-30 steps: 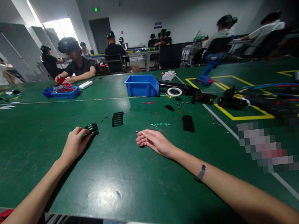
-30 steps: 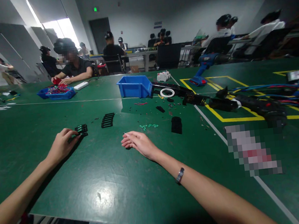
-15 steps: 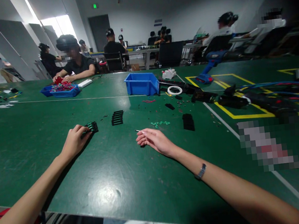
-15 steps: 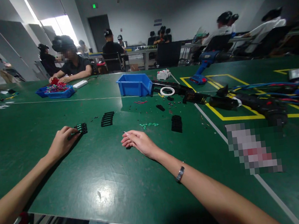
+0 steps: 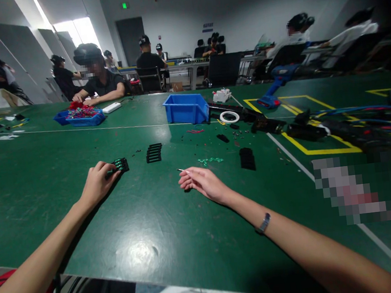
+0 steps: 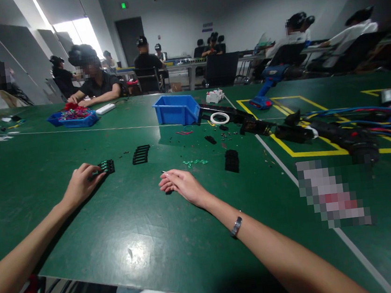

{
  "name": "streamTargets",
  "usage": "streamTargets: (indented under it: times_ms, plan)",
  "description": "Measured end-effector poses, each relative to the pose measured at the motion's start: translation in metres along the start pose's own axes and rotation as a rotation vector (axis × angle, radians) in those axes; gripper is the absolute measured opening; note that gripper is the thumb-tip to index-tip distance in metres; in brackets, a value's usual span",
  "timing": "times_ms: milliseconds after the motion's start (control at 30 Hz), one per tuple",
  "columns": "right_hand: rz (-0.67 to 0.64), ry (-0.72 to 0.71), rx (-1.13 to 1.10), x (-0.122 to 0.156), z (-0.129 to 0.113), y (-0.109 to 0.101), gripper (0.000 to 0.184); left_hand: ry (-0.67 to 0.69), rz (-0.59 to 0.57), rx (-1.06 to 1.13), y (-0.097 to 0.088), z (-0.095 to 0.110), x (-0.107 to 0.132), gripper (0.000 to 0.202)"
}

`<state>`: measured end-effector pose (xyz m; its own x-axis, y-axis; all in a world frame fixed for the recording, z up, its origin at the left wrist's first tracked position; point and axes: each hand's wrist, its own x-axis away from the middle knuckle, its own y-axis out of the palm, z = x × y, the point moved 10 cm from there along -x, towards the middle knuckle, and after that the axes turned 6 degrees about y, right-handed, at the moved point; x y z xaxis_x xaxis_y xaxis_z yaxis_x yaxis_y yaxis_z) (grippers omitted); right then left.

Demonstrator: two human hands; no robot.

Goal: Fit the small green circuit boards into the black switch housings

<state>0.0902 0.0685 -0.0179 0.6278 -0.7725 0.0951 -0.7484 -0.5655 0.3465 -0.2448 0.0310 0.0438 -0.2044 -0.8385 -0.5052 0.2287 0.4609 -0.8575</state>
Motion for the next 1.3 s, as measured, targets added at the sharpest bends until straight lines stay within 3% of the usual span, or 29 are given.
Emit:
streamTargets:
  times_ms: [567,900,1000,1067,1133,1200,1300]
  plan:
    - [-0.011,-0.001,0.012,-0.001,0.001,0.001,0.037,-0.042,0.025,0.07,-0.003,-0.002,0.002,0.032]
    - [-0.012,0.006,0.103,0.003,-0.001,0.008,0.042,-0.154,0.124,0.138,-0.012,-0.007,0.01,0.027]
    - [-0.04,0.025,0.199,0.012,-0.02,0.019,0.04,-0.222,0.155,0.208,-0.013,-0.016,0.014,0.028]
    - [-0.077,0.039,0.288,0.024,-0.048,0.025,0.037,-0.282,0.186,0.255,-0.014,-0.026,0.018,0.03]
    - [-0.161,0.069,0.534,0.039,-0.08,0.03,0.036,-0.344,0.229,0.297,-0.016,-0.038,0.022,0.032]
    - [-0.182,0.101,0.814,0.057,-0.111,0.022,0.037,-0.402,0.269,0.342,-0.018,-0.049,0.025,0.033]
    - [-0.107,0.142,1.216,0.078,-0.147,-0.015,0.038,-0.502,0.313,0.42,-0.018,-0.063,0.031,0.035]
